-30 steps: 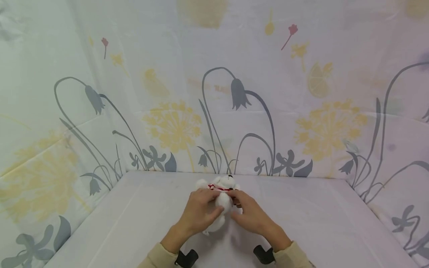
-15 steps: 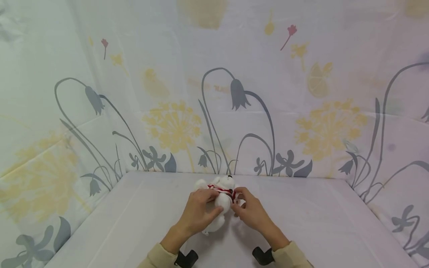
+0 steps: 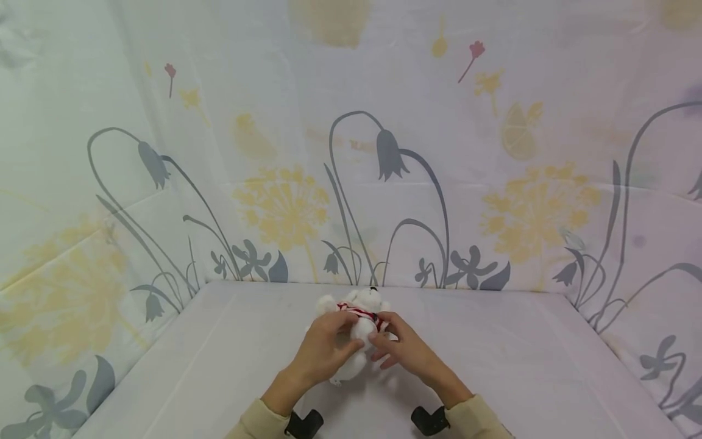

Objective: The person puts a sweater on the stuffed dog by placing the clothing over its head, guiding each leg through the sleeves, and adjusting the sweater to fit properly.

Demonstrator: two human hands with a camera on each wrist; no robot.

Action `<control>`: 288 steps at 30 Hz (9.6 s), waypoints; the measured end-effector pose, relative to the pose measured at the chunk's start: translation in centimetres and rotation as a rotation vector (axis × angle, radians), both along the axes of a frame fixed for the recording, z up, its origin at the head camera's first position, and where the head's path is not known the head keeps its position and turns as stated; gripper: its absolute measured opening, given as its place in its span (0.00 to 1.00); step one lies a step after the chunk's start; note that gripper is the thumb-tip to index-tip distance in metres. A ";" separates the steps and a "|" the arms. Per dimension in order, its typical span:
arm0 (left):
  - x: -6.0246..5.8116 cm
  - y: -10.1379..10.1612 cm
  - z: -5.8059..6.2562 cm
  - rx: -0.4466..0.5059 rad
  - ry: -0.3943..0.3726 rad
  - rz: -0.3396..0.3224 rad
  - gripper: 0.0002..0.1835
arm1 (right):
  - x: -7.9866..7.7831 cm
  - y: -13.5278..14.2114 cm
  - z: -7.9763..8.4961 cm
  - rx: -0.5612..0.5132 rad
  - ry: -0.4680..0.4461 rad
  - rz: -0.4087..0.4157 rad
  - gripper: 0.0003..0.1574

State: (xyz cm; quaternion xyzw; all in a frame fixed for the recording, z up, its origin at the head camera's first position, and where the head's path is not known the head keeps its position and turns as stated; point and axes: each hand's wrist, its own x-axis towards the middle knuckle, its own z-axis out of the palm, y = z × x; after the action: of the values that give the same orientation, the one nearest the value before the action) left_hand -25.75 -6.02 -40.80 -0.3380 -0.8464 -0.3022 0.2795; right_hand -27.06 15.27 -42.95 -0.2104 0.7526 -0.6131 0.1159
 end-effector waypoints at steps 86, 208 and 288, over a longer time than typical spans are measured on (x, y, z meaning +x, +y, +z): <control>1.0 -0.2 1.6 -0.036 -0.374 -0.231 0.20 | 2.4 -1.4 3.3 0.267 0.537 0.035 0.18; 1.3 1.9 -0.6 -0.034 -0.284 0.032 0.15 | 1.5 0.2 3.8 0.117 0.398 -0.213 0.22; 0.4 -0.4 0.5 0.156 -0.354 0.045 0.10 | 1.0 -1.8 0.1 0.083 0.193 -0.199 0.32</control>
State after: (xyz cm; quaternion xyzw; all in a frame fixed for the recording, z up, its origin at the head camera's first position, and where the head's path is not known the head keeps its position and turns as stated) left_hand -25.34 -6.40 -40.30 -0.2377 -0.8638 -0.4151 0.1580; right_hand -26.04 13.45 -42.89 -0.1880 0.8021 -0.5667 -0.0098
